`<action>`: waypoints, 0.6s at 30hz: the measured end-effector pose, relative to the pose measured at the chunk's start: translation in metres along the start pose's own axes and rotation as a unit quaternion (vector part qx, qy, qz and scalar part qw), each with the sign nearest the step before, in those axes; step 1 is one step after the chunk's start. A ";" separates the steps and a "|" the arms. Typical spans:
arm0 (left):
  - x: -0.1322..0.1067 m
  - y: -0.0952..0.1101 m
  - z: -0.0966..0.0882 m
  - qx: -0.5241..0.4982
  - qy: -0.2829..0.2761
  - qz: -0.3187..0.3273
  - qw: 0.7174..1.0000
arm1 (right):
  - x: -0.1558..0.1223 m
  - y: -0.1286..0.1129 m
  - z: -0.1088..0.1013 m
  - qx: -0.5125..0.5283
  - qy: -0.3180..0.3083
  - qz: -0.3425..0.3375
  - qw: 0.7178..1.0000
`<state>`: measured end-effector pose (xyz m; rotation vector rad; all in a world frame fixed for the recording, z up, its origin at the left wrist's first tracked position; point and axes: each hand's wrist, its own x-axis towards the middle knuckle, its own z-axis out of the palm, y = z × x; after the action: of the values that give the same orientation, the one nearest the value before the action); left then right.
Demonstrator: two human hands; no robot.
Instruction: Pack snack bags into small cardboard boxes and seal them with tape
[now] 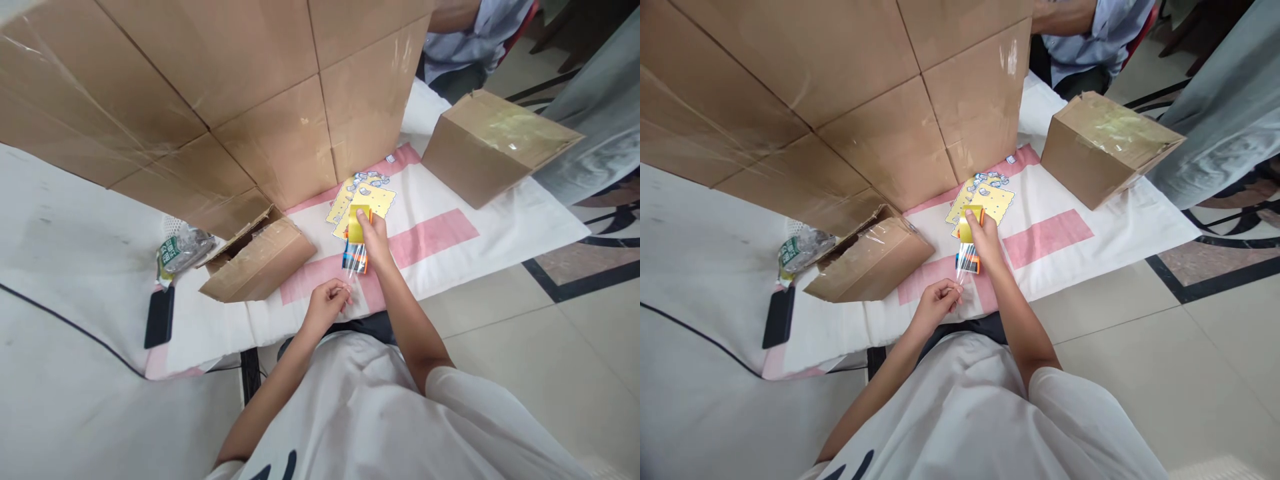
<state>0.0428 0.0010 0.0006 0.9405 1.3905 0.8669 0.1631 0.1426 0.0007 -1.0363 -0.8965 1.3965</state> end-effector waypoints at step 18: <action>-0.009 -0.024 -0.018 0.083 0.011 0.064 0.994 | -0.038 -0.005 0.008 0.055 -0.028 0.156 0.986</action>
<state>0.0235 -0.0168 -0.0171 1.1605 1.4510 0.8689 0.1569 0.1052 0.0119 -1.0892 -0.7076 1.7248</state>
